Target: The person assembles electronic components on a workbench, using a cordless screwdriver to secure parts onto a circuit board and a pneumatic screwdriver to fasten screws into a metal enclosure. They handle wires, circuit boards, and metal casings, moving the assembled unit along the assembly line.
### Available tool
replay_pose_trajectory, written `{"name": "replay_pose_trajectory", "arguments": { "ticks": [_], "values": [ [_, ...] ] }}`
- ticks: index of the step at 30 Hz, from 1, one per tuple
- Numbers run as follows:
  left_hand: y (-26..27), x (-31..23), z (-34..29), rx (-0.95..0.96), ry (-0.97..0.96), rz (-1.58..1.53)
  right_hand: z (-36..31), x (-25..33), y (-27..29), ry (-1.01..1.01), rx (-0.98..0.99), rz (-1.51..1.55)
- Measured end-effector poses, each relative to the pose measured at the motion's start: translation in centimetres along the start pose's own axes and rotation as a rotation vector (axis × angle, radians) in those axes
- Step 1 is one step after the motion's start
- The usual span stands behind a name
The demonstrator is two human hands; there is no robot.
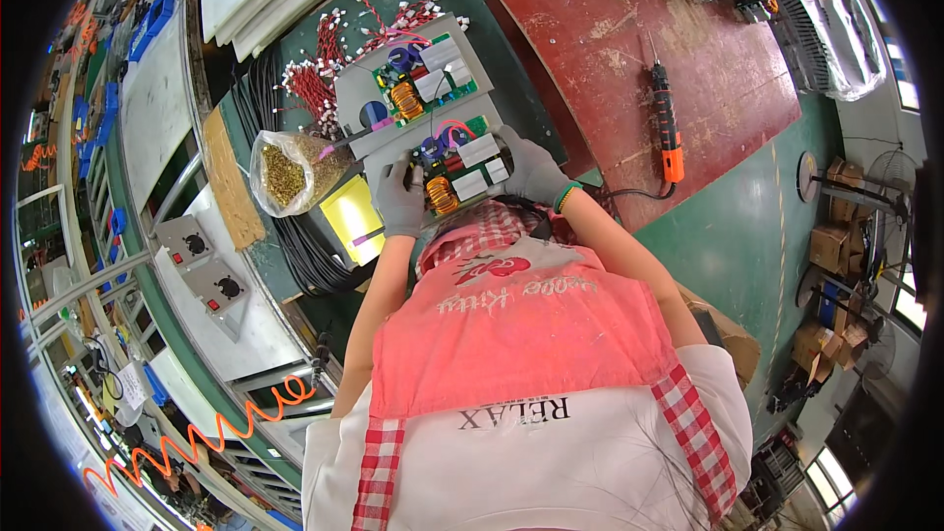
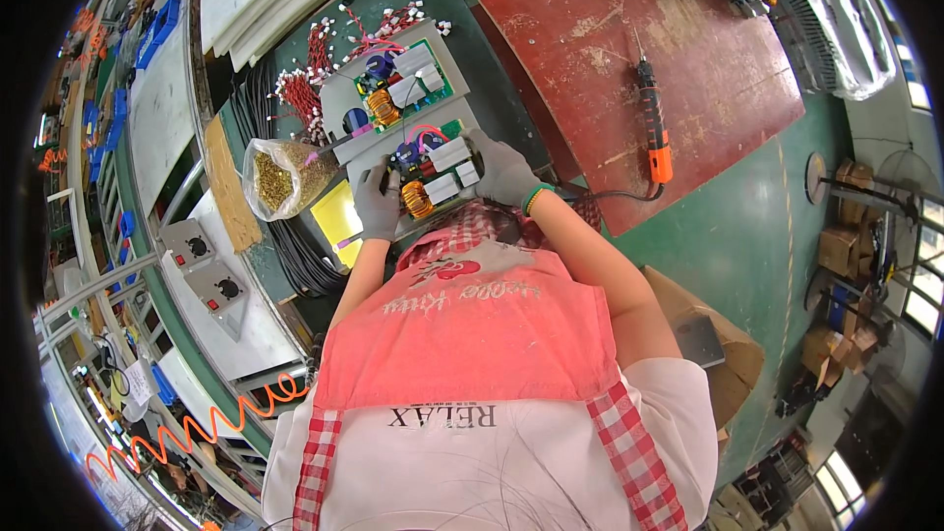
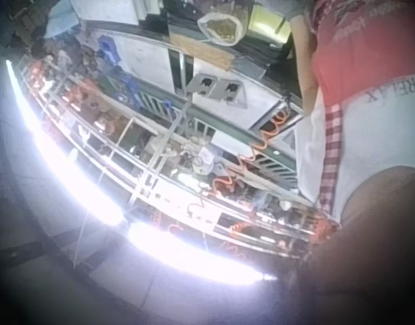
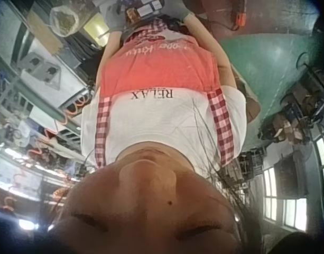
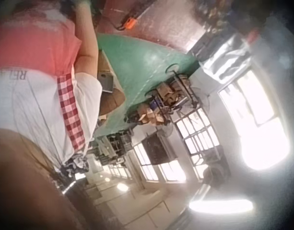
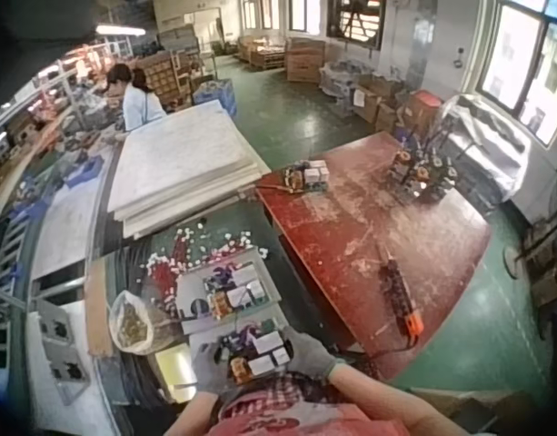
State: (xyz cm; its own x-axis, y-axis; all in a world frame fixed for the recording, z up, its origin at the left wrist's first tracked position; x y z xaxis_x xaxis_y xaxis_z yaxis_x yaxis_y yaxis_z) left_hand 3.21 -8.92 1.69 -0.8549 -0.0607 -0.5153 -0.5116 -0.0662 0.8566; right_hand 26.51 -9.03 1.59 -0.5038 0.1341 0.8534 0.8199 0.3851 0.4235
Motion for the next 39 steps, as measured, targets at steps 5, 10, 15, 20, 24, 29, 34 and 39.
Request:
{"name": "replay_pose_trajectory", "arguments": {
  "ticks": [5, 10, 15, 20, 24, 29, 34, 39],
  "values": [
    [0.1, -0.4, -0.1, 0.01, 0.003, -0.012, 0.2, -0.2, 0.0, -0.028, 0.019, -0.057],
    [0.5, -1.3, -0.1, 0.031, -0.004, -0.03, 0.6, -0.9, -0.3, 0.004, 0.049, -0.031],
    [0.3, -0.5, -0.5, 0.0, 0.046, 0.005, 0.9, -0.5, -0.2, -0.025, 0.112, -0.043],
    [-2.0, 3.6, -1.2, 0.009, 0.269, -0.334, 1.0, -1.6, -0.6, 0.008, 0.058, -0.038],
    [-0.4, 1.7, -0.7, -0.006, 0.173, -0.189, 1.1, -2.8, -1.0, 0.001, 0.07, 0.073],
    [-0.1, 1.7, -0.8, -0.023, 0.169, -0.234, 0.8, -1.5, -0.6, -0.071, 0.098, 0.018],
    [-0.6, 2.1, -0.7, 0.006, 0.174, -0.27, 0.8, -1.4, -0.6, -0.058, 0.089, 0.033],
    [-2.0, 3.4, -0.6, 0.063, 0.197, -0.347, 1.1, -2.0, -0.9, -0.01, 0.078, -0.003]
  ]
}}
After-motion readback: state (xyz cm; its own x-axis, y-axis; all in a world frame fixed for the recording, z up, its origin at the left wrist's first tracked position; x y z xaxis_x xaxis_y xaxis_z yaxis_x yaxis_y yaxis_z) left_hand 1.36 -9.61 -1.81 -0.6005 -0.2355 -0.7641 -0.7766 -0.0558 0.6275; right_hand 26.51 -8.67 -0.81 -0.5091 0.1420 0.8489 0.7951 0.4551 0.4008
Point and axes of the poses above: each hand's wrist, its own z-axis towards the middle knuckle, its own y-axis out of the back of the hand, x = y × z, the point moved 8 cm from there along z, towards the middle knuckle, and after that the axes turned 5 degrees about z, right-handed, at the moved point
